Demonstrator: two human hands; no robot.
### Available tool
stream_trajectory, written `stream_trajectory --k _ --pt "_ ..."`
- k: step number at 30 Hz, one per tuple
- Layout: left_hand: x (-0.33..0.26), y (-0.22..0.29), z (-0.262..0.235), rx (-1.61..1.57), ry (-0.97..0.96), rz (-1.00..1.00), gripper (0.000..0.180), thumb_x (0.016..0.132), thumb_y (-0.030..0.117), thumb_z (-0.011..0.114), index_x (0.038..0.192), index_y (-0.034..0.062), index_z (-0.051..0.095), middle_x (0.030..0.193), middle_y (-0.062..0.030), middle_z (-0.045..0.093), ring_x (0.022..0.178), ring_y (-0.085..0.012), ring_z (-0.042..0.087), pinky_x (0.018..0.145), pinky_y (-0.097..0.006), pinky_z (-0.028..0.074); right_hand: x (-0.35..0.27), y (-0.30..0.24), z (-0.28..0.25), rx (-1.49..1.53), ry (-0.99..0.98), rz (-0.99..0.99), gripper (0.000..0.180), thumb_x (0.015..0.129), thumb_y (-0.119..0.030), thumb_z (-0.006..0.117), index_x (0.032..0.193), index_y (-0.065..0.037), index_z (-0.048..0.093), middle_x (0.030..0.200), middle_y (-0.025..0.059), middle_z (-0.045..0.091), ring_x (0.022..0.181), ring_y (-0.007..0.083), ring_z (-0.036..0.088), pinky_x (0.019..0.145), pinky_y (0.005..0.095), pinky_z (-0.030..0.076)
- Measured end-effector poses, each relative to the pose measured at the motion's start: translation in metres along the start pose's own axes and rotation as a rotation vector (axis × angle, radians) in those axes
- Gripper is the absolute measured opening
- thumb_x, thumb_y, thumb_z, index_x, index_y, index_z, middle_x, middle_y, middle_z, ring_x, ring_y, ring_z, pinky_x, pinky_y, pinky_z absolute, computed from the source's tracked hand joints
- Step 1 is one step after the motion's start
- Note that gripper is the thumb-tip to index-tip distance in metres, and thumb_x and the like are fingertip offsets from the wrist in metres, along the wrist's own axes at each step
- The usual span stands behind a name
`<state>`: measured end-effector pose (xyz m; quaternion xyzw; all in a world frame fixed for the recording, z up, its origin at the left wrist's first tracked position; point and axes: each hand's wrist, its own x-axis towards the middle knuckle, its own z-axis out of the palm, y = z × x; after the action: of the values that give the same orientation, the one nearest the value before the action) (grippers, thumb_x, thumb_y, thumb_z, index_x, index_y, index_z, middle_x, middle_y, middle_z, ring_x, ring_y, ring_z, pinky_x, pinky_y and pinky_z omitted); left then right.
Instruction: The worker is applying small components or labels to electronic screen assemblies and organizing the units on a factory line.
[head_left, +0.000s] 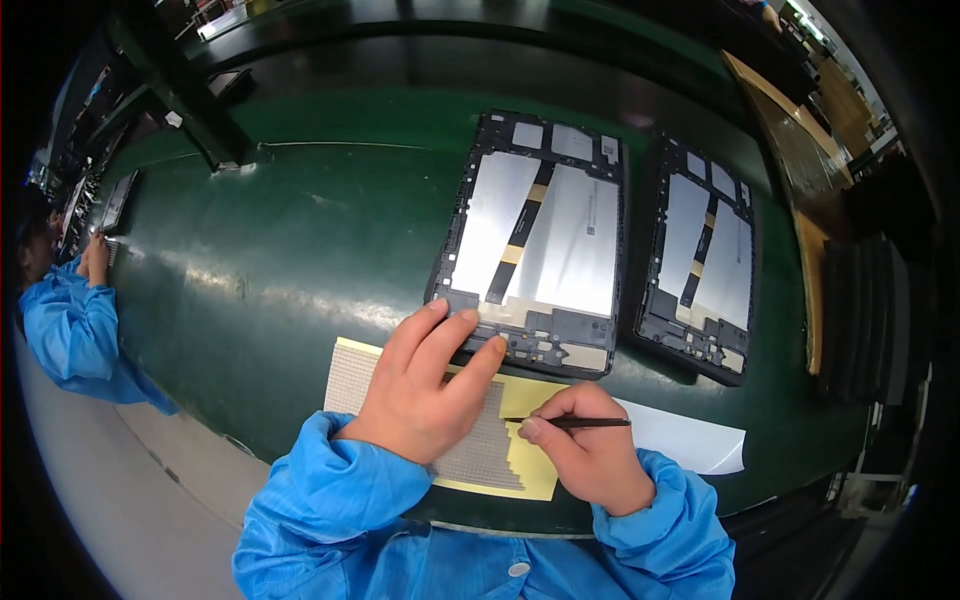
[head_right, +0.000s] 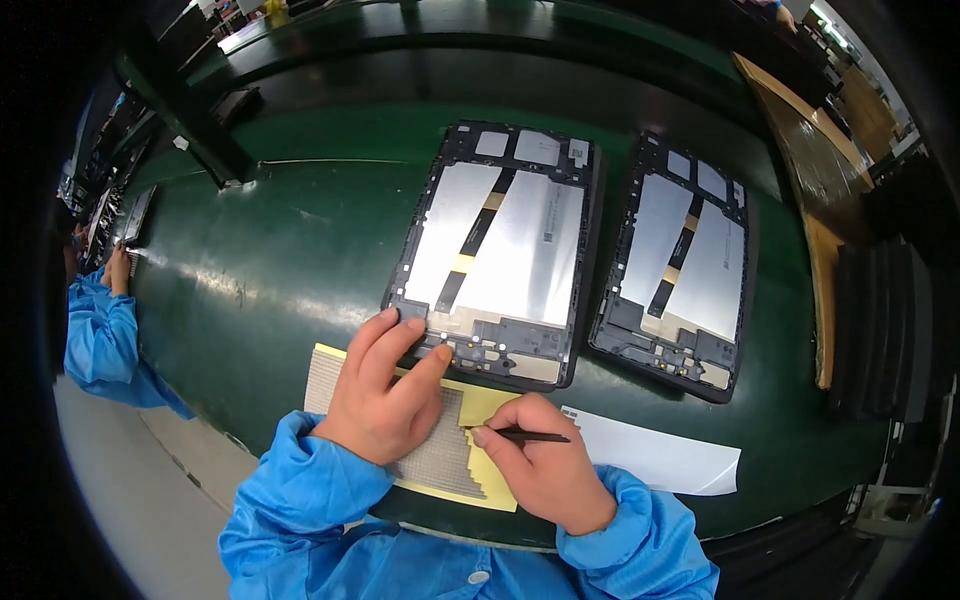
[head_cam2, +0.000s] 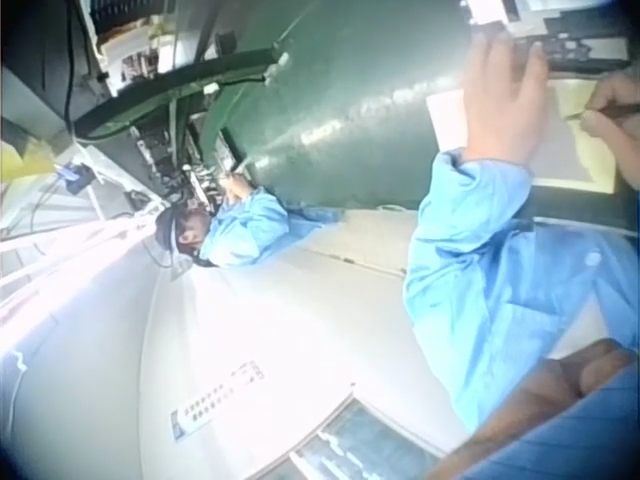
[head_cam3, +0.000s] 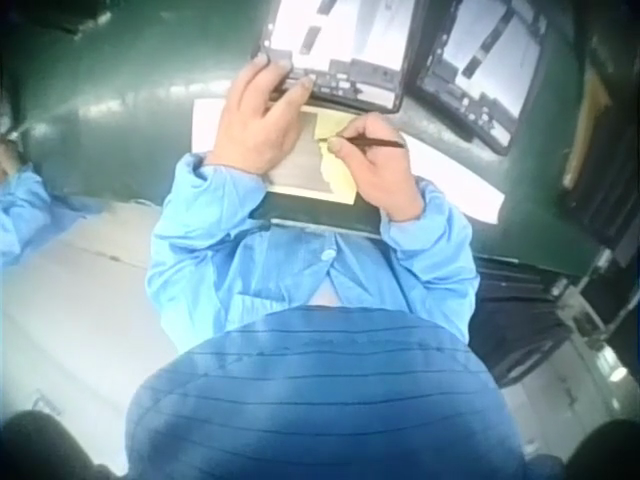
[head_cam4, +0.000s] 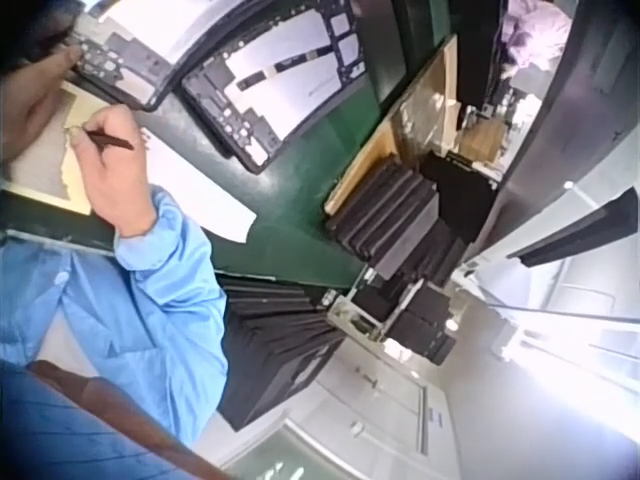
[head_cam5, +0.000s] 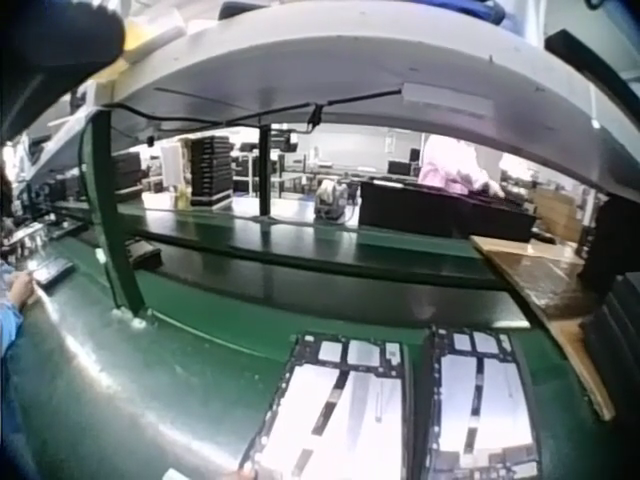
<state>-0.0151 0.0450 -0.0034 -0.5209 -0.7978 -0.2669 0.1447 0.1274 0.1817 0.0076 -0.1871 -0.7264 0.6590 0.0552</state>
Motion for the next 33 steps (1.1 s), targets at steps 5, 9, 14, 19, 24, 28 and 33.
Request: stream_trajectory --k 5,9,14,19,24,28,33 --pt "0.001 0.001 -0.005 -0.011 -0.034 -0.003 0.038 0.066 0.002 0.067 0.102 0.0108 0.067 0.112 -0.0145 0.056 0.107 -0.0370 0.052 0.089 -0.044 0.048 -0.011 -0.002 -0.005 0.253 0.094 0.036 0.012 0.085 0.000 0.063 0.090 0.002 0.052 0.083 0.0103 0.061 0.078 0.0141 0.062 0.070 0.0253 0.051" --pt "0.001 0.000 -0.006 -0.013 -0.051 -0.003 0.039 0.065 0.002 0.067 0.103 0.0115 0.066 0.112 -0.0144 0.056 0.108 -0.0371 0.051 0.089 -0.045 0.047 0.004 -0.028 -0.020 0.284 0.117 -0.206 0.012 0.085 0.004 0.060 0.090 0.001 0.049 0.083 0.0134 0.061 0.077 0.0192 0.066 0.070 0.0290 0.054" --pt "0.000 -0.002 -0.006 -0.046 -0.046 -0.008 0.040 0.065 0.002 0.068 0.104 0.0121 0.066 0.112 -0.0140 0.056 0.108 -0.0372 0.051 0.090 -0.045 0.047 0.040 -0.031 -0.031 -0.025 0.080 -0.203 0.012 0.086 -0.001 0.061 0.089 0.000 0.049 0.082 0.0104 0.060 0.076 0.0163 0.065 0.069 0.0280 0.055" --pt "0.002 -0.002 -0.008 -0.066 -0.058 -0.015 0.041 0.065 0.002 0.069 0.104 0.0124 0.066 0.113 -0.0140 0.056 0.108 -0.0371 0.051 0.091 -0.044 0.047 0.040 -0.035 -0.033 -0.053 0.072 -0.194 0.012 0.086 -0.002 0.061 0.088 -0.001 0.050 0.081 0.0101 0.062 0.077 0.0167 0.066 0.070 0.0277 0.055" --pt "0.001 -0.003 -0.009 -0.084 -0.073 -0.021 0.042 0.064 0.002 0.069 0.105 0.0125 0.066 0.113 -0.0142 0.055 0.109 -0.0374 0.051 0.092 -0.044 0.047 0.038 -0.032 -0.034 -0.010 0.069 -0.160 0.012 0.085 -0.004 0.066 0.087 0.000 0.055 0.082 0.0071 0.058 0.074 0.0102 0.056 0.065 0.0240 0.048" --pt "0.001 -0.003 -0.008 -0.086 -0.070 -0.021 0.043 0.064 0.002 0.069 0.105 0.0123 0.066 0.113 -0.0142 0.055 0.110 -0.0375 0.050 0.092 -0.044 0.047 0.039 -0.031 -0.033 0.010 0.058 -0.166 0.012 0.084 -0.004 0.066 0.088 0.000 0.055 0.082 0.0067 0.057 0.074 0.0106 0.056 0.065 0.0239 0.048" --pt "0.001 -0.002 -0.009 -0.085 -0.095 -0.027 0.043 0.064 0.002 0.071 0.105 0.0129 0.065 0.116 -0.0146 0.053 0.112 -0.0379 0.048 0.094 -0.044 0.046 0.036 -0.034 -0.031 -0.159 0.026 -0.224 0.014 0.081 0.001 0.067 0.085 -0.002 0.054 0.084 0.0076 0.058 0.075 0.0126 0.059 0.065 0.0244 0.049"
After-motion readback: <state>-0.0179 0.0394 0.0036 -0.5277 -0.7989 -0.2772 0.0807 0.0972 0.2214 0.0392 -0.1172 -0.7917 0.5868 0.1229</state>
